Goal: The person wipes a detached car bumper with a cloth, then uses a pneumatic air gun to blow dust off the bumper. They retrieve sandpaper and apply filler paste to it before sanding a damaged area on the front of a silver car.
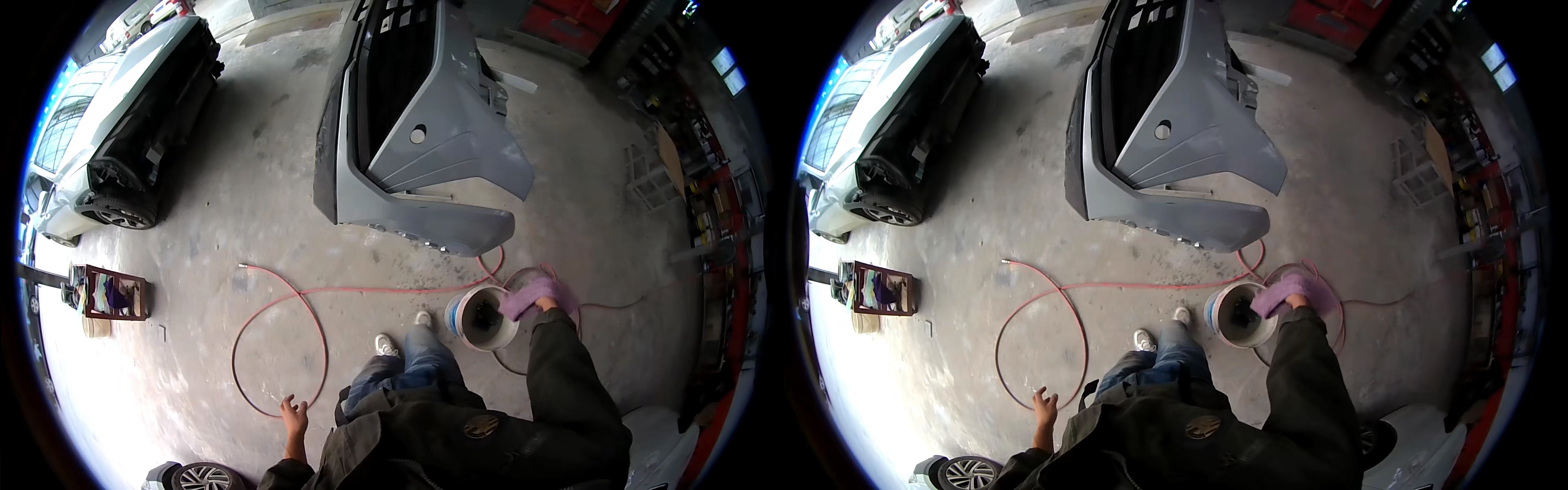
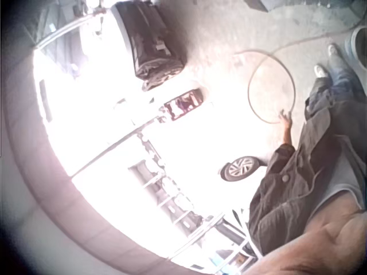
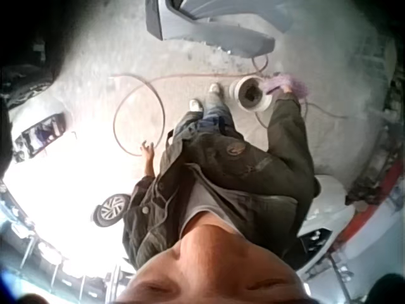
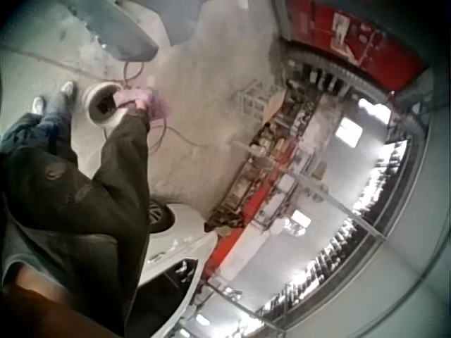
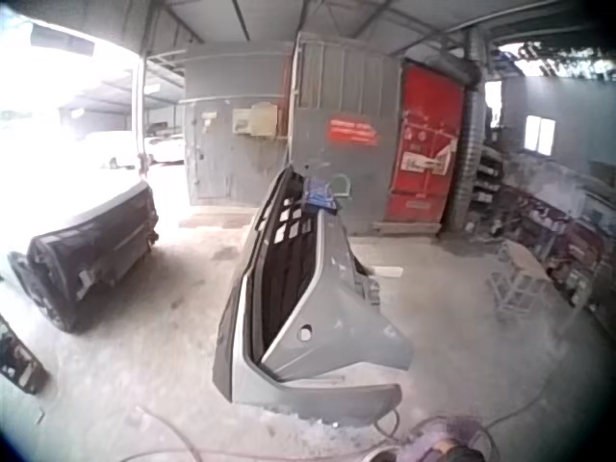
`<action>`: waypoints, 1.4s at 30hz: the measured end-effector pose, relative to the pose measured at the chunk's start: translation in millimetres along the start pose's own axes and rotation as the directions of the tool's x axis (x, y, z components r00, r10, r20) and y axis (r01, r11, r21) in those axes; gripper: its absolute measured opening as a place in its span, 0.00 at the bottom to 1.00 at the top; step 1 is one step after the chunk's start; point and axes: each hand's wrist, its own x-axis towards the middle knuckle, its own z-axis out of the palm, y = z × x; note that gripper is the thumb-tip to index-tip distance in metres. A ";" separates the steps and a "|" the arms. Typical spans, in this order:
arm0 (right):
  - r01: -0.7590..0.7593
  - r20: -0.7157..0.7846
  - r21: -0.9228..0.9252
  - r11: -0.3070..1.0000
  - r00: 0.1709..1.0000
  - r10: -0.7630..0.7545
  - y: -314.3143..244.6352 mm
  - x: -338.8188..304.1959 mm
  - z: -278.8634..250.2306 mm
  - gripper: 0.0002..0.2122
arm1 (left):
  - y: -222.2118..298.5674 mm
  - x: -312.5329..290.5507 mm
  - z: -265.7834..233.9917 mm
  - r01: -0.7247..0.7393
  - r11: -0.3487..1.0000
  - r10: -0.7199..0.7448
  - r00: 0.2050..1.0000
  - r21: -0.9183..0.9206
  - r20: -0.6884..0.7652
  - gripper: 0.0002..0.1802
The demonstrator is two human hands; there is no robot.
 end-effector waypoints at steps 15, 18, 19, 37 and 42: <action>-0.101 0.314 0.230 0.968 0.949 0.025 73.7 -69.6 80.0 0.33 | 110.4 -65.5 86.2 -0.092 0.995 0.084 0.980 0.036 0.178 0.21; -0.166 0.382 0.279 0.946 0.923 0.049 74.2 -75.4 86.3 0.35 | 136.3 -95.8 98.8 -0.114 0.992 0.105 0.978 0.043 0.180 0.20; -0.191 0.393 0.301 0.934 0.918 0.061 72.0 -74.4 88.4 0.35 | 141.5 -102.8 100.4 -0.131 0.990 0.119 0.976 0.057 0.182 0.20; -0.123 0.257 0.890 0.440 0.931 -0.260 52.4 54.5 228.1 0.12 | 72.4 -203.4 88.7 0.146 0.989 -0.146 0.989 -0.001 0.031 0.18; 0.032 0.383 0.697 0.717 0.828 -0.409 -18.7 8.4 255.1 0.08 | 32.3 -218.1 90.8 0.160 0.979 -0.154 0.987 -0.124 0.052 0.21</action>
